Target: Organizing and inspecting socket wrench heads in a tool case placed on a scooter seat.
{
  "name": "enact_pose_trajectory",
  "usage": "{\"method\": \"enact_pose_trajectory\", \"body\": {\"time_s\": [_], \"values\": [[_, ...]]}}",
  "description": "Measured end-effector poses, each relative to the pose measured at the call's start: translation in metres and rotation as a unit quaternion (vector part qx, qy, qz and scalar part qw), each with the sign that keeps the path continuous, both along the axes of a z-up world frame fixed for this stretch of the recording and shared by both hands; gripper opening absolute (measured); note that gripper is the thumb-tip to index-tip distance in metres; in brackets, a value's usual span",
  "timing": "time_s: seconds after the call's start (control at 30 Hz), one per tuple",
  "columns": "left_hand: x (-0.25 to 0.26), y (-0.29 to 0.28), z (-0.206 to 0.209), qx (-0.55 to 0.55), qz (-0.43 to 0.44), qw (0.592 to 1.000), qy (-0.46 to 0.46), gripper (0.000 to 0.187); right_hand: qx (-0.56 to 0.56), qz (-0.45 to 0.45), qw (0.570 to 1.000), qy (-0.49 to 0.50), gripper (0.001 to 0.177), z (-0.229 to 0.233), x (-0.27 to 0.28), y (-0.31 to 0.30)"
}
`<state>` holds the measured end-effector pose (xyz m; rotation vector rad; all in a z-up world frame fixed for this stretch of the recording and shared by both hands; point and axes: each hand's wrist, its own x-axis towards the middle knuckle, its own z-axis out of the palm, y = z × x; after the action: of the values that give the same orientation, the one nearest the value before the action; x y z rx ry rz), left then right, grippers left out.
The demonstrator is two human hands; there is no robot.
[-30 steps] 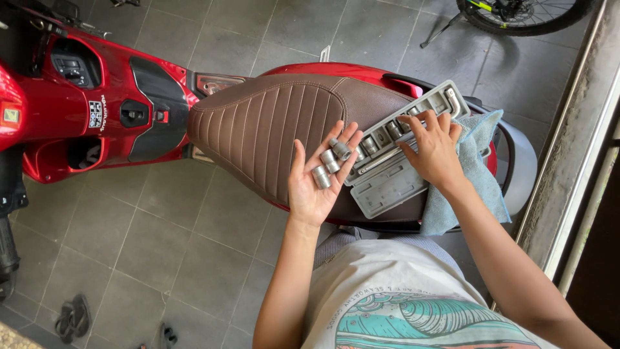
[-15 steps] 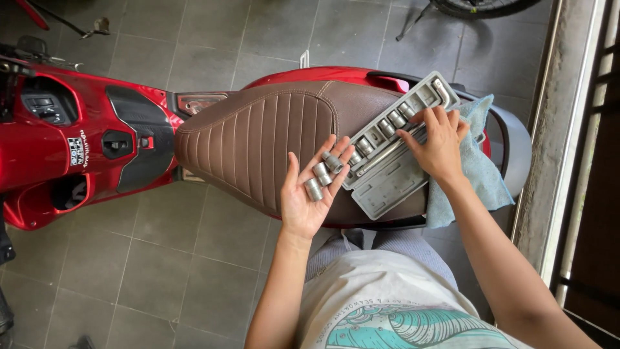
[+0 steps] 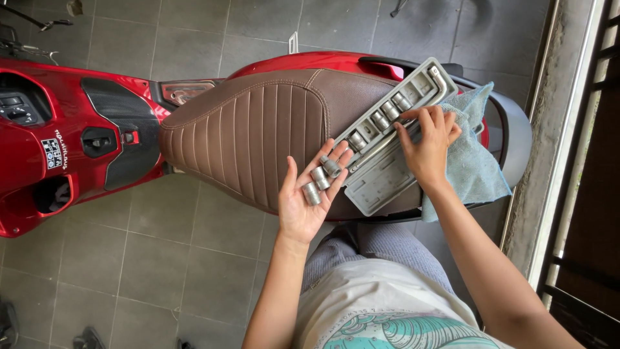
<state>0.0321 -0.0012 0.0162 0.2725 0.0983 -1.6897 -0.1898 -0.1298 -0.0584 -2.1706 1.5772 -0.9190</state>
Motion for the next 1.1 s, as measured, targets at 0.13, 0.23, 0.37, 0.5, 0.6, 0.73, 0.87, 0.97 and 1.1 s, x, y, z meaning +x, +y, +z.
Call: {"method": "enact_pose_trajectory", "body": {"time_s": [0.13, 0.23, 0.37, 0.5, 0.6, 0.73, 0.87, 0.97, 1.1], "values": [[-0.008, -0.006, 0.0, 0.0, 0.005, 1.0, 0.004, 0.078, -0.011, -0.008, 1.0, -0.017, 0.023, -0.009, -0.015, -0.003], [-0.017, -0.011, 0.0, 0.007, 0.014, 1.0, 0.002, 0.077, -0.013, -0.022, 1.0, 0.0, 0.026, -0.001, -0.02, -0.01], [-0.031, -0.016, 0.002, 0.01, 0.025, 0.999, 0.023, 0.076, 0.001, -0.012, 1.0, 0.02, 0.034, 0.01, -0.02, -0.019], [-0.045, -0.024, 0.007, 0.023, 0.04, 0.998, 0.031, 0.075, -0.001, -0.012, 0.998, 0.065, 0.036, 0.014, -0.018, -0.027], [-0.054, -0.028, 0.009, 0.029, 0.048, 0.998, 0.042, 0.075, 0.018, -0.002, 0.998, 0.064, 0.033, 0.017, -0.016, -0.031], [-0.064, -0.033, 0.007, 0.029, 0.059, 0.997, 0.031, 0.075, 0.038, 0.001, 0.998, 0.058, 0.03, 0.01, -0.019, -0.038], [-0.071, -0.04, 0.005, 0.032, 0.071, 0.997, 0.027, 0.074, 0.054, 0.002, 0.998, 0.043, 0.028, 0.005, -0.019, -0.043], [-0.075, -0.044, 0.004, 0.027, 0.076, 0.996, 0.023, 0.074, 0.049, 0.007, 0.998, 0.031, 0.029, 0.004, -0.021, -0.045], [-0.08, -0.048, 0.004, 0.017, 0.088, 0.996, 0.012, 0.075, 0.042, 0.014, 0.999, 0.016, 0.031, 0.004, -0.023, -0.044]]}}
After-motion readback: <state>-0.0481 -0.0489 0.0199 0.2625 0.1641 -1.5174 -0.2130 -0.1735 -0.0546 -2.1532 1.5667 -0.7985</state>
